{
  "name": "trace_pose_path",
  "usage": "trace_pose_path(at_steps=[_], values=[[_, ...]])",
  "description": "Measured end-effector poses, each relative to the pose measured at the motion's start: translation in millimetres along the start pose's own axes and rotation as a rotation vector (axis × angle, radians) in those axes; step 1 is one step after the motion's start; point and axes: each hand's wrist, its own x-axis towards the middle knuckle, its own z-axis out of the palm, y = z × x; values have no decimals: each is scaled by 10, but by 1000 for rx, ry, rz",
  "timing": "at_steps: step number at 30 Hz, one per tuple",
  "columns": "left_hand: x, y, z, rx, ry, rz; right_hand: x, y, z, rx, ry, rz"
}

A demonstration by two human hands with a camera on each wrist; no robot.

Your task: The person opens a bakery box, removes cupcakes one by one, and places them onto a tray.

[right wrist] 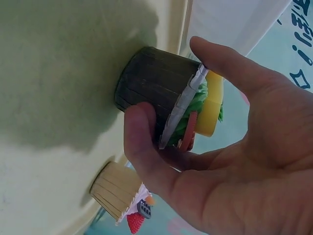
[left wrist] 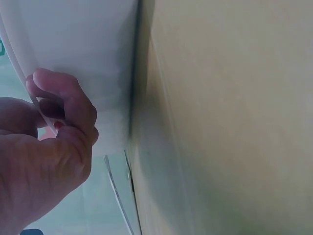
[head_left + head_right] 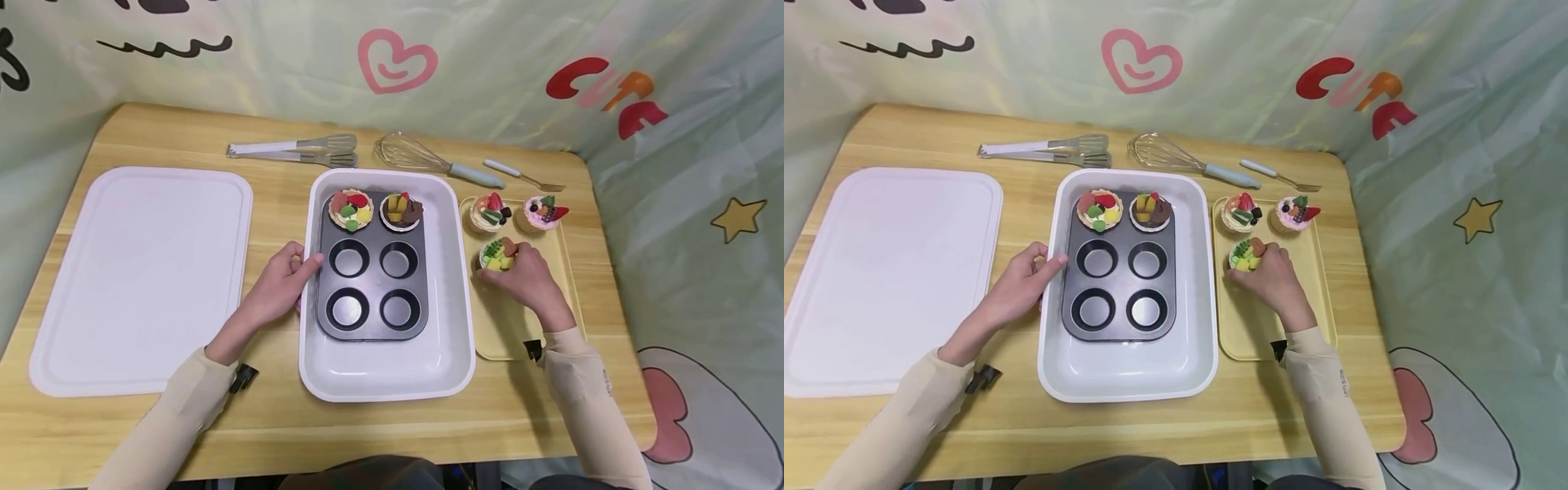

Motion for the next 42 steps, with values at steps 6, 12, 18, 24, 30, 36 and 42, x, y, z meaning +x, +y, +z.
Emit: trace_pose_path(at_steps=[6,12,18,24,30,36,42], values=[[8,6,0,5,2,1,-10,-9,-34,-11,-34,5],[16,-2,1,4,3,3,-76,-64,-129,-38,-13,-4],[15,5,-1,4,11,17,-148,-220,-294,-65,80,-46],[11,-1,-6,2,8,19,-209,-544,-429,-37,117,-143],[-2,6,-20,6,6,19,-254,-1023,-544,-27,139,-192],[-9,10,-41,10,8,13,-214,-1518,-604,-19,131,-211],[-7,13,-12,-3,6,6,-22,-1763,-518,-22,46,-231]])
